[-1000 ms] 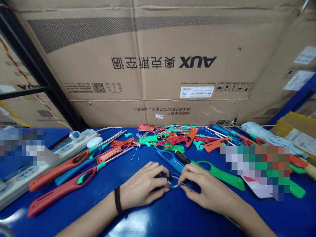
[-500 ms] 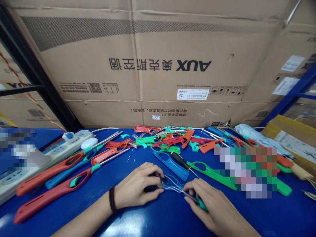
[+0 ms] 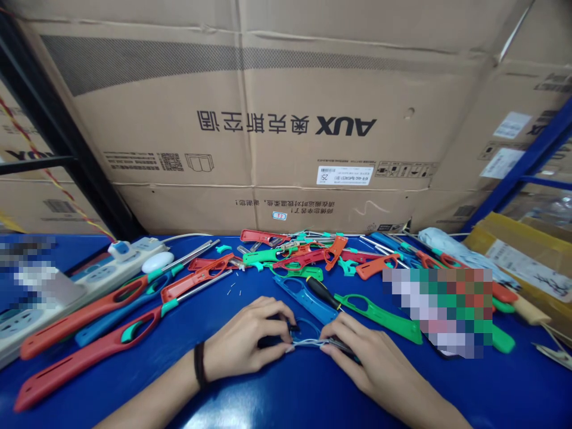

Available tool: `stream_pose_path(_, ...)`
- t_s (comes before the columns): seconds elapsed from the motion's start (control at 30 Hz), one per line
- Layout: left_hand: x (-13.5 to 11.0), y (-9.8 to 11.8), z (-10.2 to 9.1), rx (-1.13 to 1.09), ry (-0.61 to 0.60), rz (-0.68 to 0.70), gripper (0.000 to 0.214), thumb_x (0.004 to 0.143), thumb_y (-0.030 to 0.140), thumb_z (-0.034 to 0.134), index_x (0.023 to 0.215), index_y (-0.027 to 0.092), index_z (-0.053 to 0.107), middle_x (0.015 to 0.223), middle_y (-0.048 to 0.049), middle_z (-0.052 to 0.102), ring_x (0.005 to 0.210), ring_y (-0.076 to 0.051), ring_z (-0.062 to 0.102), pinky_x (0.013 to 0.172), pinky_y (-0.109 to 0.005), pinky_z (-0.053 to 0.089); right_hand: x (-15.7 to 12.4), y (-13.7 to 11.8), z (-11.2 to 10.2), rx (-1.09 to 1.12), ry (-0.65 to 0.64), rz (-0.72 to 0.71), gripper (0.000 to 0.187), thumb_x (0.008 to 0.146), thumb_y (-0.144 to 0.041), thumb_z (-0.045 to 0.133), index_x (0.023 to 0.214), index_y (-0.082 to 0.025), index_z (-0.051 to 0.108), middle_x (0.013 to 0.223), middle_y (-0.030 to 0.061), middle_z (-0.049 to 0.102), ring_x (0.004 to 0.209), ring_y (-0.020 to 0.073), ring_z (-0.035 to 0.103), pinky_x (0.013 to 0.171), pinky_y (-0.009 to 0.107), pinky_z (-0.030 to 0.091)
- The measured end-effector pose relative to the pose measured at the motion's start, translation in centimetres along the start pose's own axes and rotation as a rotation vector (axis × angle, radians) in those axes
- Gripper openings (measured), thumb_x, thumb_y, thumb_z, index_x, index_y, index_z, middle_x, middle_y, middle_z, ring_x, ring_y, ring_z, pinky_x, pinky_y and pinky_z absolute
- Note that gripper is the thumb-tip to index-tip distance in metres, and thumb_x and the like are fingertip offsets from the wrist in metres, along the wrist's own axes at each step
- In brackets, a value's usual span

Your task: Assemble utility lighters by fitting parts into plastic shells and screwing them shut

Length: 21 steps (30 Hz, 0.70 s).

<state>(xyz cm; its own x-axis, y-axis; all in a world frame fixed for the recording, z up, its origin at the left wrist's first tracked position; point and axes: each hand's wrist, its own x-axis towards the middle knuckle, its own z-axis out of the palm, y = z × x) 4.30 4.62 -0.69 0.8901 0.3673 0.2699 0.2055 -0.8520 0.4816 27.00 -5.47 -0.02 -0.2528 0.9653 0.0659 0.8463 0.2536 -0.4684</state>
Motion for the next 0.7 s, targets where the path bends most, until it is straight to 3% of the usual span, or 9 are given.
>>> stream_pose_path(0.23,0.0,0.1,-0.1,0.008,-0.004,-0.007,0.006,0.086,0.020,0.060,0.085,0.020,0.066,0.104,-0.0016,0.061,0.095,-0.015,0.056,0.088,-0.029,0.041,0.9,0.0,0.5,0.007,0.013,-0.042,0.009,0.091,-0.029,0.052,0.099,-0.029,0.057,0.098,-0.0020,0.064,0.080,0.0165,0.064,0.070,0.026,0.047)
stream_pose_path(0.47,0.0,-0.1,0.1,0.001,-0.005,-0.004,0.006,0.086,0.021,0.060,0.084,0.020,0.065,0.105,-0.0028,0.061,0.095,-0.016,0.056,0.089,-0.031,0.040,1.2,0.0,0.5,0.058,0.035,-0.068,0.013,0.093,-0.025,0.047,0.097,-0.028,0.059,0.095,-0.0022,0.064,0.080,0.0143,0.063,0.073,0.025,0.046)
stream_pose_path(0.7,-0.1,-0.5,0.1,0.008,0.018,0.007,0.009,0.087,0.025,0.060,0.084,0.021,0.067,0.102,-0.0022,0.065,0.093,-0.016,0.058,0.090,-0.033,0.040,1.4,-0.2,-0.3,-0.161,-0.029,-0.159,0.020,0.092,-0.021,0.046,0.100,-0.028,0.064,0.092,0.0000,0.061,0.071,0.0126,0.062,0.061,0.023,0.044)
